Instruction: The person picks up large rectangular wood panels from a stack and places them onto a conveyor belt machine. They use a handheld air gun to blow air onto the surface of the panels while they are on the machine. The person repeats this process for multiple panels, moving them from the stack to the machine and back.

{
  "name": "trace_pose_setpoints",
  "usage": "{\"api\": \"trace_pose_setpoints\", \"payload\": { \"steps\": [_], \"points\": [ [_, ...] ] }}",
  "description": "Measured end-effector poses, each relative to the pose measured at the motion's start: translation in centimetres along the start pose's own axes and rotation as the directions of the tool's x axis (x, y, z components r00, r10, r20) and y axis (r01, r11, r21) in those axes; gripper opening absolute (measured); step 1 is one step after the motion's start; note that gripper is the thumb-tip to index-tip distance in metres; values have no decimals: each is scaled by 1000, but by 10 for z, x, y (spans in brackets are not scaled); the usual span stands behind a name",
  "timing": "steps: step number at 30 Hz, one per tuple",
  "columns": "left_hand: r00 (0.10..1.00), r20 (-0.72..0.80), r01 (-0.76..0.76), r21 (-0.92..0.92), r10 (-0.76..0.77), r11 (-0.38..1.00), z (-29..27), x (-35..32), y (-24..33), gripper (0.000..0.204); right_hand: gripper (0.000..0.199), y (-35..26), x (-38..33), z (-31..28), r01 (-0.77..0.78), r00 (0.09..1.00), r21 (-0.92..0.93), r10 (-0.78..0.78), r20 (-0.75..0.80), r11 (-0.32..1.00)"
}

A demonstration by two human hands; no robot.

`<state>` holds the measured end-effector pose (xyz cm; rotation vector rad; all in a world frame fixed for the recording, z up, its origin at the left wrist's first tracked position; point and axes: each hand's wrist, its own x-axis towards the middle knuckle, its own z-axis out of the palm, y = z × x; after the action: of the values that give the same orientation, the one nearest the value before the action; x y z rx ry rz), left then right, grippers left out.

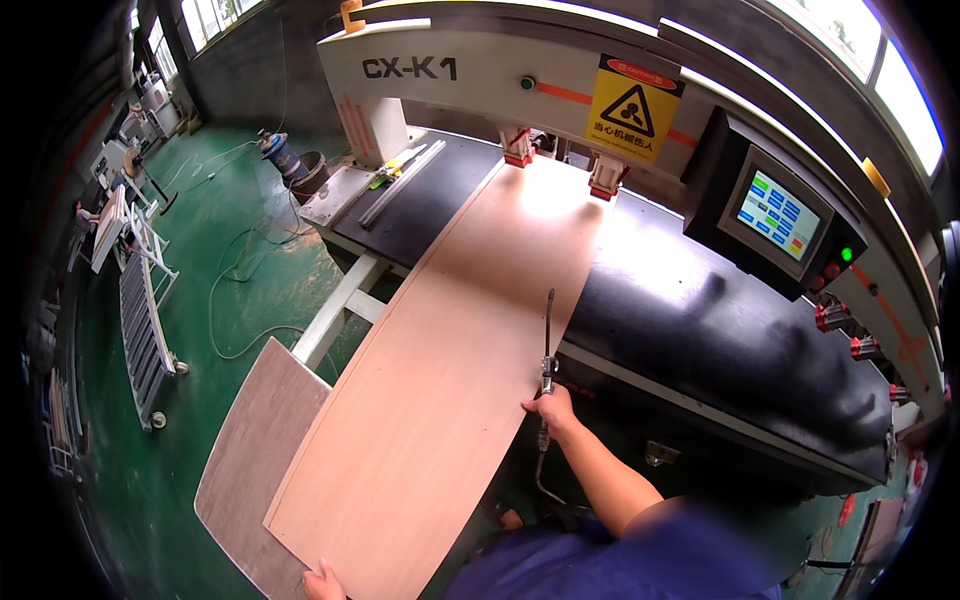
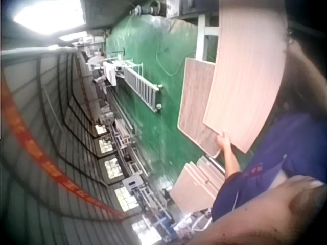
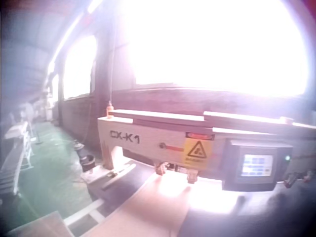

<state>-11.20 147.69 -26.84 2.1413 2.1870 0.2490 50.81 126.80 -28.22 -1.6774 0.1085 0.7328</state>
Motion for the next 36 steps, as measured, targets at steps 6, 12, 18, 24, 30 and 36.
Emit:
{"api": "trace_pose_setpoints", "payload": {
  "steps": [6, 12, 18, 24, 30, 36],
  "points": [
    [970, 210, 105, 107, -125, 989, -8, 2, 6, 65, 30, -2, 1, 0, 4, 1000, 48, -4, 6, 999],
    [961, 238, 112, 139, -143, 984, -14, 2, 18, 67, 23, -4, 5, -16, 29, 999, 16, -29, 22, 999],
    [981, 131, -162, 164, 142, 973, -47, -17, 195, 76, 30, -52, -2, -72, 146, 979, -30, -149, -137, 989],
    [538, 236, -740, -327, 809, 587, -8, -28, 441, 80, 31, -117, 3, -114, 213, 977, 76, -214, 6, 974],
    [491, 227, -789, -294, 841, 540, 34, -54, 575, 88, 24, -175, 21, -154, 234, 967, 216, -250, 49, 948],
    [512, 330, -774, -221, 793, 593, 43, -61, 591, 95, 24, -242, 56, -153, 248, 949, 267, -288, 126, 931]
  ]
}}
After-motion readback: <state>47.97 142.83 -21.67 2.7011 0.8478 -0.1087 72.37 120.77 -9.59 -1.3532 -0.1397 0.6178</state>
